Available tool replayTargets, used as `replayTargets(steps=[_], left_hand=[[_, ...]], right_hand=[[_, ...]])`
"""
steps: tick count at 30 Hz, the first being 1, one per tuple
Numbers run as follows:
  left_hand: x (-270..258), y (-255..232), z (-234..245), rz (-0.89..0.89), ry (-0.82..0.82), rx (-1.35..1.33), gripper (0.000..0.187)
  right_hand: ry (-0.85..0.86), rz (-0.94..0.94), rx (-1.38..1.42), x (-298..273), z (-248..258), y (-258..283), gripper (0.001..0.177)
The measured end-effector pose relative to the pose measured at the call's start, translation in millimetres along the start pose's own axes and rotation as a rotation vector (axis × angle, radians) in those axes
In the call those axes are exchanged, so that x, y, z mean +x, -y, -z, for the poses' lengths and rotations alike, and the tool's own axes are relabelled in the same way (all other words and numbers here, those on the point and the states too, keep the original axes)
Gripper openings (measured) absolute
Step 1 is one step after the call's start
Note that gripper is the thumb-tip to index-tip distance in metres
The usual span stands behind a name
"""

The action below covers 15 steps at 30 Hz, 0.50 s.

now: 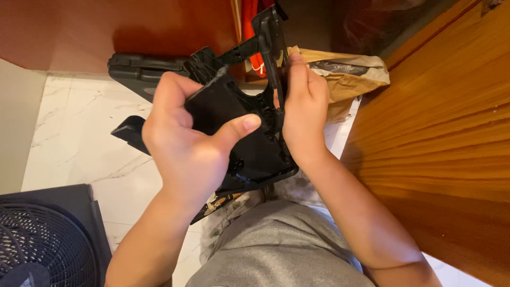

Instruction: The person sits on the floor and repeatedly attempts to snap a broken black plastic piece into a larger black plastic frame. They use a hammer to tap the plastic piece into place and inspect the fit multiple times.

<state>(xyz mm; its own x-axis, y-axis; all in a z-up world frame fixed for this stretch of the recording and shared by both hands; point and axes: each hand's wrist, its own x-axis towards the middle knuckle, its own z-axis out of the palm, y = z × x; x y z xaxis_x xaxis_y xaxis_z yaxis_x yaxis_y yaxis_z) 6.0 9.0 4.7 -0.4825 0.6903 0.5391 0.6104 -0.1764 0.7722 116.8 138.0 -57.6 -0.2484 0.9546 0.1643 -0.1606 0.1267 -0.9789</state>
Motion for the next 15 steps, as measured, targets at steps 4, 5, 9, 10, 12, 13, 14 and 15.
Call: replayTargets(steps=[4, 5, 9, 10, 12, 13, 14, 15], left_hand=[[5.2, 1.4, 10.3, 0.133, 0.032, -0.203, 0.049], [4.4, 2.4, 10.2, 0.093, 0.034, -0.165, 0.051], [-4.3, 3.1, 6.5, 0.029, 0.055, -0.105, 0.055], [-3.9, 2.9, 5.9, 0.036, 0.065, -0.111, 0.054], [-2.3, 2.2, 5.5, 0.056, 0.086, -0.117, 0.053], [-1.0, 1.9, 6.4, 0.070, 0.097, -0.118, 0.052], [1.0, 1.3, 8.5, 0.092, 0.111, -0.104, 0.052], [3.1, 0.7, 11.6, 0.113, 0.126, -0.090, 0.052]], right_hand=[[-0.049, 0.107, -0.169, -8.7, -10.7, -12.8, 0.050], [-0.052, 0.154, -0.225, -10.7, -12.0, -17.2, 0.055], [0.017, 0.042, -0.185, -14.8, -5.9, -21.0, 0.052], [0.043, 0.068, -0.174, -13.7, -2.2, -19.2, 0.051], [0.077, 0.081, -0.186, -12.8, 0.3, -17.0, 0.051], [0.085, 0.069, -0.210, -12.7, -0.2, -16.3, 0.051], [0.093, 0.060, -0.232, -11.6, -1.3, -15.0, 0.052], [0.108, 0.057, -0.233, -10.2, -2.6, -13.5, 0.052]])
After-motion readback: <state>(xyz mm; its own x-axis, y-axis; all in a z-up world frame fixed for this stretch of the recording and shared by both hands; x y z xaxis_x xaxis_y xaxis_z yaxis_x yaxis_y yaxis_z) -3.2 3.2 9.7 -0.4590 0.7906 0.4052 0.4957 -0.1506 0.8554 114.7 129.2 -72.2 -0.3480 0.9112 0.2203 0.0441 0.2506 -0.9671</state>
